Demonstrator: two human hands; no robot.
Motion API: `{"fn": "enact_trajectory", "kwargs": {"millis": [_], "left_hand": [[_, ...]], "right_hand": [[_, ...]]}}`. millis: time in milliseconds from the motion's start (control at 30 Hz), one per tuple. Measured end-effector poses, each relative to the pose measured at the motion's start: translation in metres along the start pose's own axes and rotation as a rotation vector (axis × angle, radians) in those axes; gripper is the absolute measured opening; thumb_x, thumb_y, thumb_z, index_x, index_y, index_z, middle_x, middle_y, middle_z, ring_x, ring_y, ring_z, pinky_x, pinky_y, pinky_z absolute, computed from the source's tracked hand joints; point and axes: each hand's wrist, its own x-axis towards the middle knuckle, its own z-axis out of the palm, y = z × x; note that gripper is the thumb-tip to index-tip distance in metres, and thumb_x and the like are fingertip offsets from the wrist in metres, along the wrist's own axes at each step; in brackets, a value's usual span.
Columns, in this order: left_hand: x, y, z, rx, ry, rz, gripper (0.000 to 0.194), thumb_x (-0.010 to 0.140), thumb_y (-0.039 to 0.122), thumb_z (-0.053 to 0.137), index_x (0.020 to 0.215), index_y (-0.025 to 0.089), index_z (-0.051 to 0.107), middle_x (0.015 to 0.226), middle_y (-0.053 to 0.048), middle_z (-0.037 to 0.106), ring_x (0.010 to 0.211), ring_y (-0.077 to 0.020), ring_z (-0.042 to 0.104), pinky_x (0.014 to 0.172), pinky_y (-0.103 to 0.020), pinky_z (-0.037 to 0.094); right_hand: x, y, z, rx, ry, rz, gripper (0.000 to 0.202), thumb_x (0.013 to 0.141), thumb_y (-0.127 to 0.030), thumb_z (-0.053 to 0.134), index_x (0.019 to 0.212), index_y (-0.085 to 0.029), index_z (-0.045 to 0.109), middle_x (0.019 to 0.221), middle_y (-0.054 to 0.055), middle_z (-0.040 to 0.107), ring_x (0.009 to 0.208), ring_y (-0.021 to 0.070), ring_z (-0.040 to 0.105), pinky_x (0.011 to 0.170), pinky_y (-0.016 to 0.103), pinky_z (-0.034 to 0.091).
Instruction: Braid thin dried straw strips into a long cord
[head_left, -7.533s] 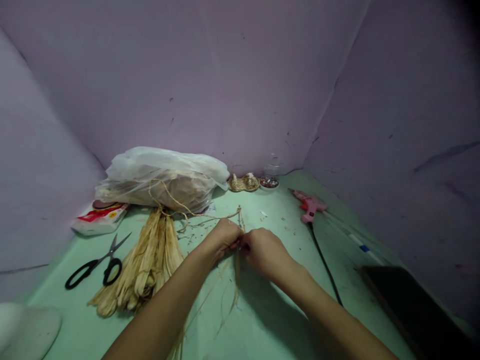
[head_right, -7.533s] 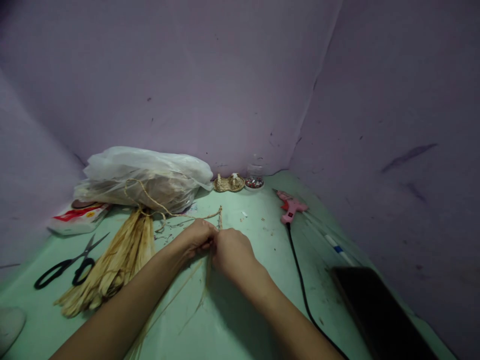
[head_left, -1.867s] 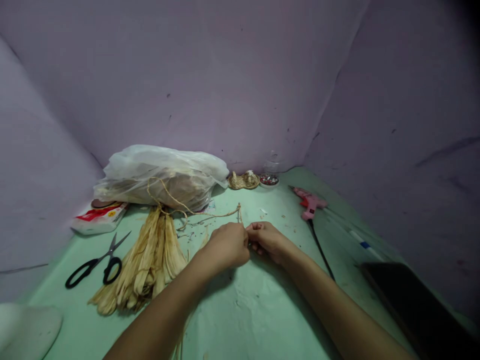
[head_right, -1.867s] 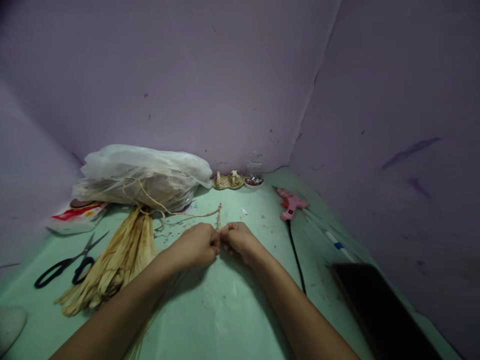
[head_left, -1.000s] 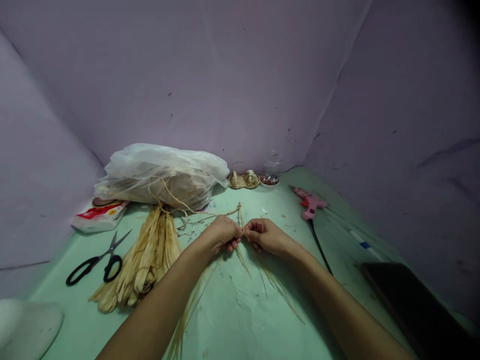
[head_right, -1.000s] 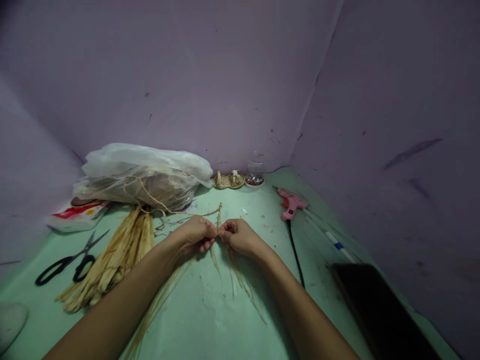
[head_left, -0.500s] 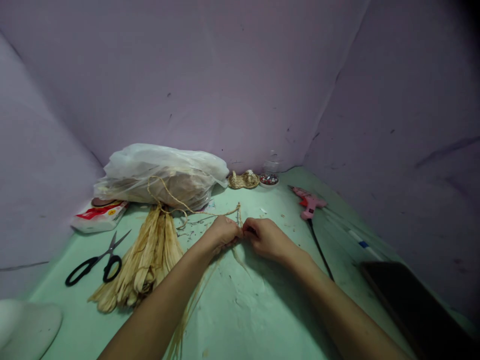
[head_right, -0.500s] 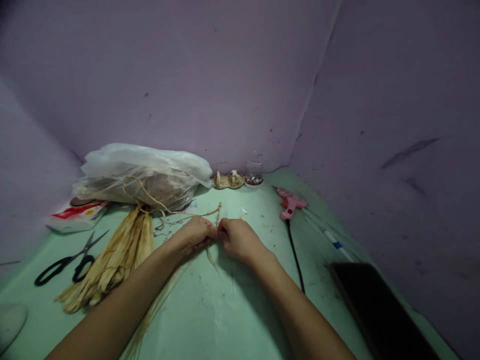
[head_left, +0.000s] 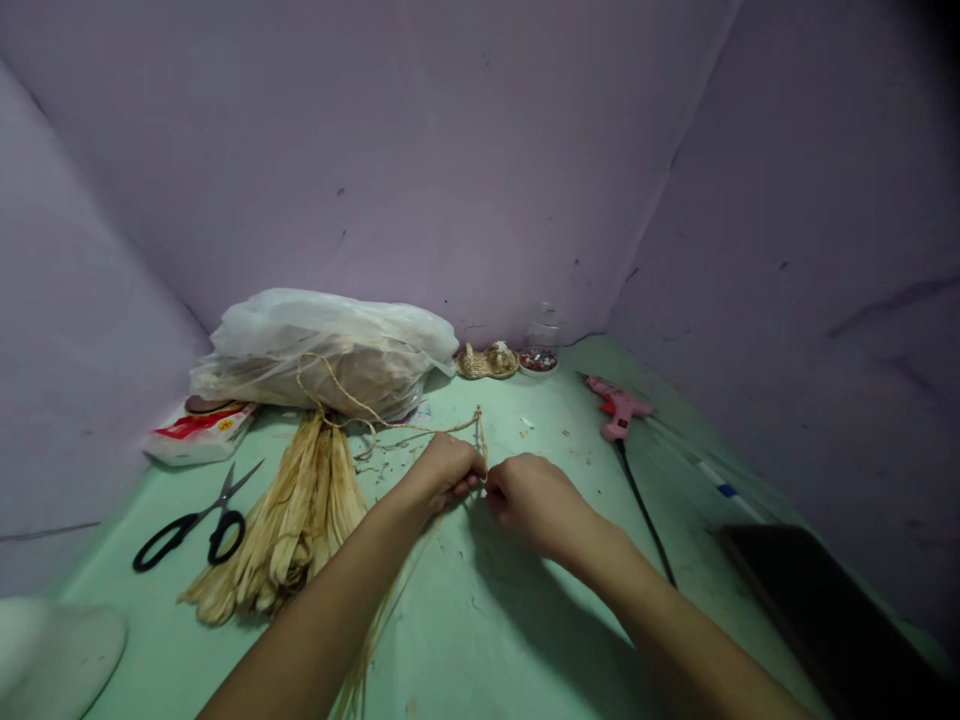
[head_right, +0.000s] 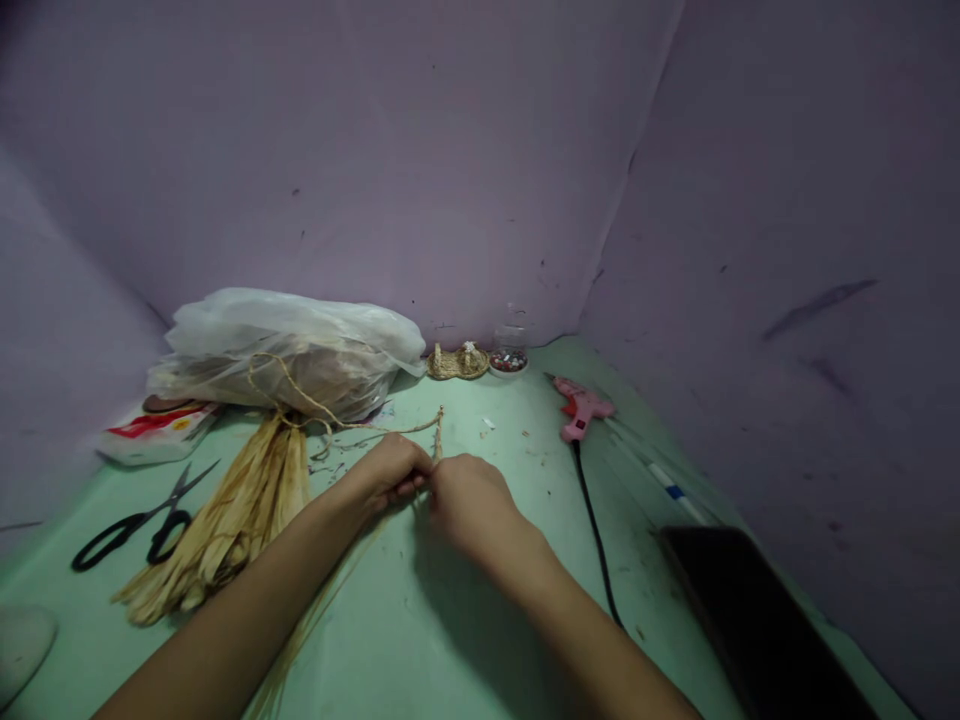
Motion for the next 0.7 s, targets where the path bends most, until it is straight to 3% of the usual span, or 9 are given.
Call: {"fn": "enact_trajectory", "kwargs": {"millis": [167, 300, 367, 433, 500, 600, 700], "left_hand": [[0.0, -0.001, -0.001, 0.001, -0.033, 0.038, 0.01, 0.047, 0.009, 0.046, 0.042, 0.014, 0.04, 0.03, 0.006, 0.029, 0.028, -0.0036, 0.021, 0.033, -0.019, 0.011], [-0.001, -0.001, -0.004, 0.027, -0.038, 0.088, 0.006, 0.047, 0.008, 0.046, 0.046, 0.013, 0.045, 0.031, 0.007, 0.03, 0.029, -0.0034, 0.022, 0.033, -0.019, 0.01], [-0.001, 0.0, -0.006, 0.04, -0.05, 0.101, 0.004, 0.048, 0.009, 0.048, 0.048, 0.013, 0.047, 0.032, 0.007, 0.031, 0.03, -0.0037, 0.023, 0.033, -0.019, 0.01], [0.0, -0.001, -0.008, 0.052, -0.066, 0.102, 0.003, 0.049, 0.011, 0.05, 0.049, 0.013, 0.048, 0.032, 0.007, 0.032, 0.03, -0.004, 0.023, 0.033, -0.019, 0.011], [0.001, 0.0, -0.009, 0.063, -0.082, 0.1, 0.003, 0.05, 0.011, 0.05, 0.049, 0.013, 0.048, 0.032, 0.007, 0.033, 0.03, -0.0041, 0.024, 0.033, -0.019, 0.013], [0.0, 0.0, -0.01, 0.082, -0.09, 0.101, 0.004, 0.05, 0.01, 0.048, 0.049, 0.014, 0.047, 0.032, 0.007, 0.032, 0.03, -0.004, 0.024, 0.034, -0.018, 0.014], [-0.001, 0.003, -0.01, 0.102, -0.091, 0.105, 0.006, 0.05, 0.009, 0.046, 0.047, 0.014, 0.045, 0.031, 0.007, 0.03, 0.031, -0.0044, 0.023, 0.035, -0.019, 0.014]], "right_hand": [[-0.005, -0.005, 0.004, -0.003, 0.001, -0.055, 0.02, 0.065, -0.012, 0.046, 0.071, -0.014, 0.066, 0.068, 0.01, 0.065, 0.058, 0.016, 0.056, 0.047, 0.024, 0.026], [-0.01, 0.012, -0.014, 0.256, -0.247, -0.153, 0.009, 0.058, -0.012, 0.053, 0.057, -0.014, 0.062, 0.054, 0.004, 0.061, 0.049, 0.0123, 0.053, 0.041, 0.02, 0.026], [-0.007, 0.025, -0.023, 0.494, -0.307, 0.003, 0.01, 0.061, -0.015, 0.052, 0.061, -0.014, 0.062, 0.052, 0.002, 0.059, 0.042, 0.01, 0.051, 0.038, 0.018, 0.03], [0.0, 0.035, -0.026, 0.742, -0.102, 0.228, 0.012, 0.066, -0.018, 0.051, 0.069, -0.013, 0.061, 0.055, 0.003, 0.06, 0.039, 0.0093, 0.05, 0.036, 0.018, 0.033], [0.008, 0.038, -0.022, 0.983, 0.012, 0.365, 0.015, 0.068, -0.016, 0.05, 0.079, -0.012, 0.059, 0.059, 0.004, 0.06, 0.04, 0.01, 0.052, 0.037, 0.019, 0.038], [0.018, 0.03, -0.008, 1.218, -0.087, 0.409, 0.016, 0.067, -0.01, 0.05, 0.081, -0.012, 0.057, 0.052, 0.002, 0.057, 0.041, 0.0121, 0.054, 0.04, 0.022, 0.044], [0.024, 0.02, 0.01, 1.26, -0.15, 0.348, 0.01, 0.066, -0.008, 0.048, 0.067, -0.011, 0.058, 0.044, -0.001, 0.053, 0.04, 0.0111, 0.053, 0.042, 0.022, 0.045]]}}
